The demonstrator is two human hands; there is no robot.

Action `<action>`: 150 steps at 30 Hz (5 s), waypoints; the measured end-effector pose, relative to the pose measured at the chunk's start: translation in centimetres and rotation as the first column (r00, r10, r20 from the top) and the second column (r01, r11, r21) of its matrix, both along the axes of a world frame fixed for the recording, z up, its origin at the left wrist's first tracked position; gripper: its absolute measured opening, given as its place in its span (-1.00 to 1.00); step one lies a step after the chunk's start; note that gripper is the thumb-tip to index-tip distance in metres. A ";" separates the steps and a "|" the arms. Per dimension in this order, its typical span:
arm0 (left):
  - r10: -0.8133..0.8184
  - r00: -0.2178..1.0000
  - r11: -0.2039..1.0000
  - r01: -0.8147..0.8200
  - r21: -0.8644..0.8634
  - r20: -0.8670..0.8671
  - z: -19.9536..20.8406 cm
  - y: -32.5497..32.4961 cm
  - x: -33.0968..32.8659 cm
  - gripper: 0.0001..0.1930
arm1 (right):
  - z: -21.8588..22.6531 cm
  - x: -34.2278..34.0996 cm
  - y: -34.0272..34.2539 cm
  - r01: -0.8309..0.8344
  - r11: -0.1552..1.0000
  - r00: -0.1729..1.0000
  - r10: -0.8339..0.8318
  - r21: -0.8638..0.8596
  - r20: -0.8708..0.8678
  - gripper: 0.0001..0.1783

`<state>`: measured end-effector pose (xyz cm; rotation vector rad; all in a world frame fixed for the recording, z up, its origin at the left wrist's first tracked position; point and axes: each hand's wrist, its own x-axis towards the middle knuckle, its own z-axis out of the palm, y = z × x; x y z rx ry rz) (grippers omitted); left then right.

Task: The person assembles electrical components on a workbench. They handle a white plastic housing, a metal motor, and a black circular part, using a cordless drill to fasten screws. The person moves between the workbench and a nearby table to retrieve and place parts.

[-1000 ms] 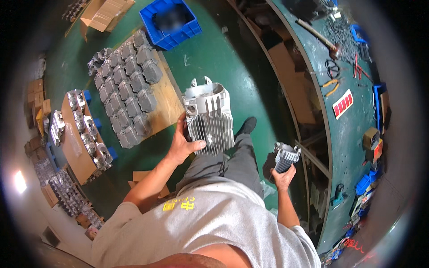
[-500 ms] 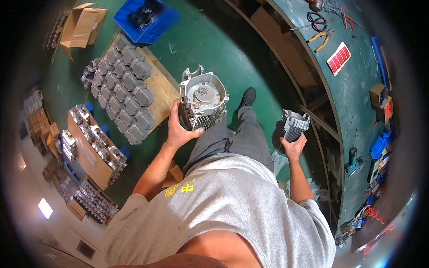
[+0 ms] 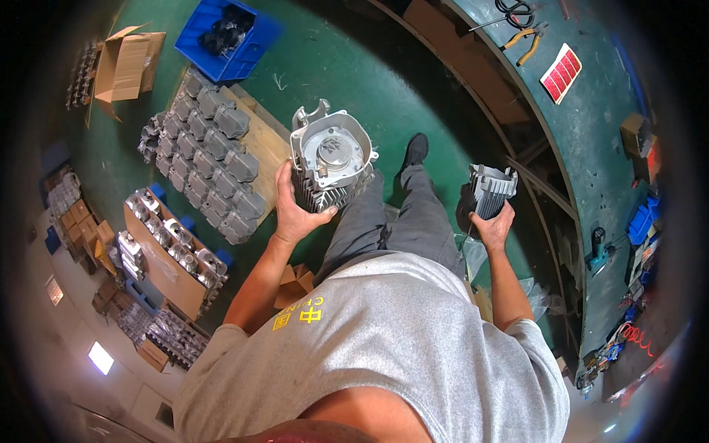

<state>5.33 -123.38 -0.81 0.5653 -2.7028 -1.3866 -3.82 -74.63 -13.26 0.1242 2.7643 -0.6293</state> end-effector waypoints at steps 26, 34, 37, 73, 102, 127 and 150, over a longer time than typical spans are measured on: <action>0.008 1.000 1.000 -0.008 0.011 -0.028 -0.2 -1.4 -1.6 0.25 | 1.2 -1.1 -3.4 0.024 1.000 0.999 -0.025 0.016 0.046 0.17; 0.082 0.993 0.992 -0.074 0.099 -0.080 -1.4 -3.0 0.3 0.24 | 0.1 -0.3 -4.4 0.019 1.000 1.000 -0.019 0.007 0.003 0.12; 0.060 0.993 0.996 -0.053 0.067 -0.104 -0.8 -3.4 0.7 0.25 | 0.2 0.2 -4.8 0.012 1.000 1.000 -0.013 0.020 0.014 0.13; -0.109 0.962 0.990 0.128 -0.058 0.250 1.7 -1.3 -4.3 0.13 | 12.3 -13.8 6.6 0.535 0.838 0.772 -0.537 -0.107 -0.342 0.23; -0.727 0.669 0.600 0.727 0.334 -0.151 4.2 27.3 -41.4 0.20 | 18.5 -31.7 6.6 0.579 -0.139 0.811 -0.001 -0.804 0.585 -0.36; -0.948 0.306 0.277 0.929 0.245 -0.089 -6.6 33.8 -58.1 -0.40 | 15.5 -32.1 4.9 0.642 -0.212 0.262 -0.843 -0.737 0.470 -0.73; -0.924 0.285 0.165 0.900 -0.404 0.256 -7.2 34.9 -52.7 -0.27 | 15.8 -29.7 6.2 0.639 -0.214 0.310 -0.808 -0.739 0.502 -0.72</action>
